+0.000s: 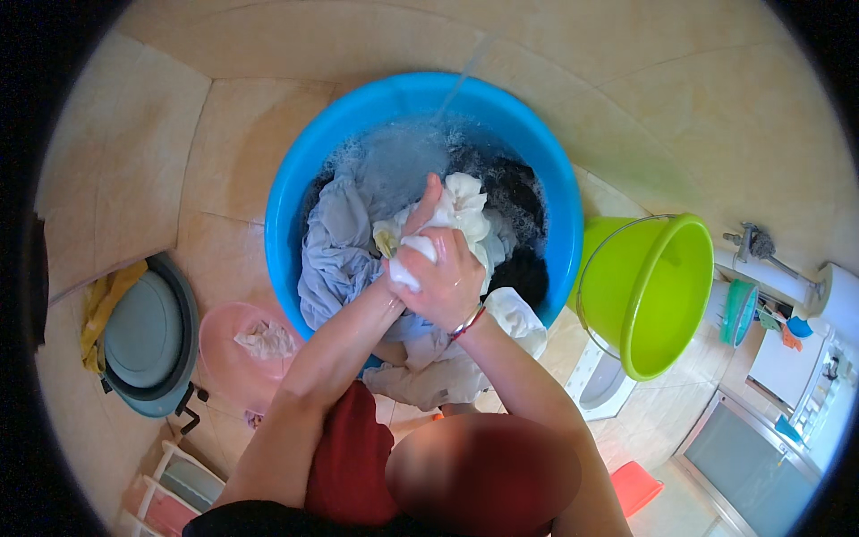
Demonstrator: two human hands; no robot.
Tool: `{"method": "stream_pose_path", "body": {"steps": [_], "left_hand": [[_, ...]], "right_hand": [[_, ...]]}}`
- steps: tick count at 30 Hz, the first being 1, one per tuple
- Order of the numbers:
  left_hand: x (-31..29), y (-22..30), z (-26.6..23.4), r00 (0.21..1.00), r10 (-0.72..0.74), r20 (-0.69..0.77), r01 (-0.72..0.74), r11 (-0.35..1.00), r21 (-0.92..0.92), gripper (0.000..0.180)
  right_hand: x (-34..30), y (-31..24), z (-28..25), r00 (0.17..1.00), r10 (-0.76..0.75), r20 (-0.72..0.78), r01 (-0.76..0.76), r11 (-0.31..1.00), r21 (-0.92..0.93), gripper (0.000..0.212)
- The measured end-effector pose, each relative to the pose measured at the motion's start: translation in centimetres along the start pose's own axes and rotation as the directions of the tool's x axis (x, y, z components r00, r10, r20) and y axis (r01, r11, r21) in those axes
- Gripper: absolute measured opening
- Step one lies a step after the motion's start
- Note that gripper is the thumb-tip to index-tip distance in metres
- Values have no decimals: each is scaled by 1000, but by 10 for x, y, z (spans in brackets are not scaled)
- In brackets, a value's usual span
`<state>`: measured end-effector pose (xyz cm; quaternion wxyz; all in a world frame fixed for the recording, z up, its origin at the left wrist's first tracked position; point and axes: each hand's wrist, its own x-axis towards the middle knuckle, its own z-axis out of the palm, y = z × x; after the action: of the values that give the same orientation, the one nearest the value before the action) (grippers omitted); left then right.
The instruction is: The person fills a green basin with water and pours it into a blue basin containing clothes. They then sit on an orange stool and hand-wash the clothes in the blue basin, scrubbing and rinsing them under running water from a shower head.
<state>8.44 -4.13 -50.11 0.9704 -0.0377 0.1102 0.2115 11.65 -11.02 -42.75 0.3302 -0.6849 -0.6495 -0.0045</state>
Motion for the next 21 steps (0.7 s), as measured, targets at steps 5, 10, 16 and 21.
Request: {"method": "stream_pose_path", "body": {"steps": [5,10,16,21], "left_hand": [[3,-10,-29,872,434,-226,-237,778,582,25],[9,-20,-77,747,650,-140,-200,420,885,25],[6,-6,-16,602,376,-704,-26,891,454,32],[0,-1,20,590,593,-548,-94,725,682,46]], "right_hand": [[4,19,9,990,100,100,-109,990,90,18],[17,22,11,969,205,138,-228,957,179,11],[-3,112,42,925,375,-58,-371,926,74,21],[17,134,20,842,539,11,-539,841,49,29]]}}
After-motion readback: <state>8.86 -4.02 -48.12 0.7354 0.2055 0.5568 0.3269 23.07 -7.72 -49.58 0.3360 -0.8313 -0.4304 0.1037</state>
